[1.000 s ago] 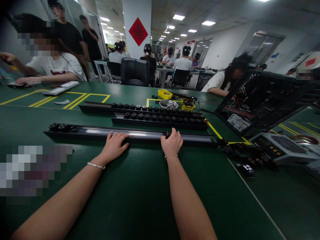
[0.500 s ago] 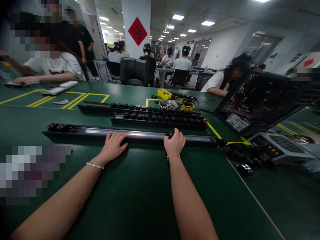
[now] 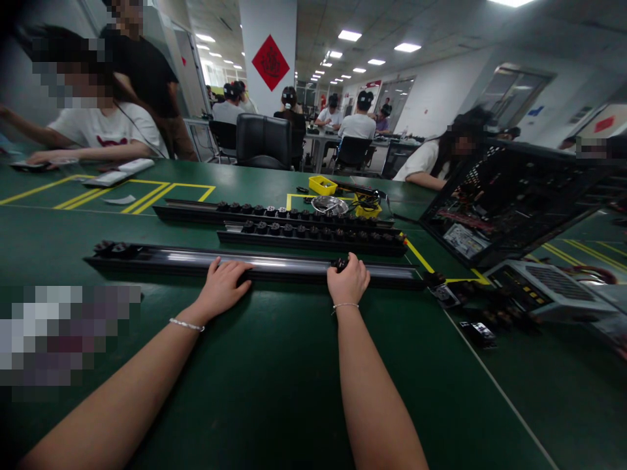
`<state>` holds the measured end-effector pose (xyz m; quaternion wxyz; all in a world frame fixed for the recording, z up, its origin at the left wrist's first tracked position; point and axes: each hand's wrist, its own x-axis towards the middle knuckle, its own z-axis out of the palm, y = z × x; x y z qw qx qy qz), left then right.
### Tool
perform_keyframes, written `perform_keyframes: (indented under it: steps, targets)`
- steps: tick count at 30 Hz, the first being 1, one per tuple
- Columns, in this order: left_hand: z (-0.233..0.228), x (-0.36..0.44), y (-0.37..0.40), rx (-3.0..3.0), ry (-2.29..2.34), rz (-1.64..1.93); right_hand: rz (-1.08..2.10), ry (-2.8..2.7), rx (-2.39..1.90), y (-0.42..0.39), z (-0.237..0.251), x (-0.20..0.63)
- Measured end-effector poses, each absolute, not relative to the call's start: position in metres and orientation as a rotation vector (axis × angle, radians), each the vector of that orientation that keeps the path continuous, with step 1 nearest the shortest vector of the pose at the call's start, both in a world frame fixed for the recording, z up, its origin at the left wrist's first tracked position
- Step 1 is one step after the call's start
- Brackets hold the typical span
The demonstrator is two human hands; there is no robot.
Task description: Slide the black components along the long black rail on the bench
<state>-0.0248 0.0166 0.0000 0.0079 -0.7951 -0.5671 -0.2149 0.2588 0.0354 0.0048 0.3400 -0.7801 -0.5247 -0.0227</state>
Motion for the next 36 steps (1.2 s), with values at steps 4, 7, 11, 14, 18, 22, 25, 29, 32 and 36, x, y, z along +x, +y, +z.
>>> perform_keyframes:
  steps: [4, 7, 11, 14, 18, 22, 25, 29, 32, 36]
  targets:
    - [-0.001, -0.025, 0.017, -2.484, -1.764, -0.674, -0.059, -1.345, -2.034, 0.036, 0.004, 0.26]
    - [-0.001, -0.025, 0.017, -2.486, -1.766, -0.675, -0.074, -1.334, -2.022, 0.036, 0.003, 0.263]
    - [-0.001, -0.025, 0.018, -2.483, -1.779, -0.671, -0.09, -1.312, -2.03, 0.037, 0.002, 0.266]
    - [-0.001, -0.025, 0.018, -2.484, -1.775, -0.673, -0.09, -1.313, -2.046, 0.036, 0.003, 0.268]
    - [-0.001, -0.025, 0.017, -2.478, -1.77, -0.668, -0.085, -1.287, -2.055, 0.035, 0.005, 0.27]
    - [-0.001, -0.025, 0.017, -2.48, -1.766, -0.664, -0.073, -1.272, -2.042, 0.034, 0.006, 0.27]
    - [-0.001, -0.025, 0.017, -2.48, -1.768, -0.665, -0.071, -1.262, -2.04, 0.034, 0.007, 0.27]
    - [0.0, -0.025, 0.016, -2.483, -1.77, -0.666, -0.073, -1.261, -2.043, 0.033, 0.007, 0.27]
    - [0.0, -0.025, 0.016, -2.485, -1.773, -0.671, -0.073, -1.26, -2.039, 0.034, 0.006, 0.27]
    - [0.0, -0.025, 0.017, -2.486, -1.766, -0.678, -0.084, -1.249, -2.023, 0.035, 0.004, 0.272]
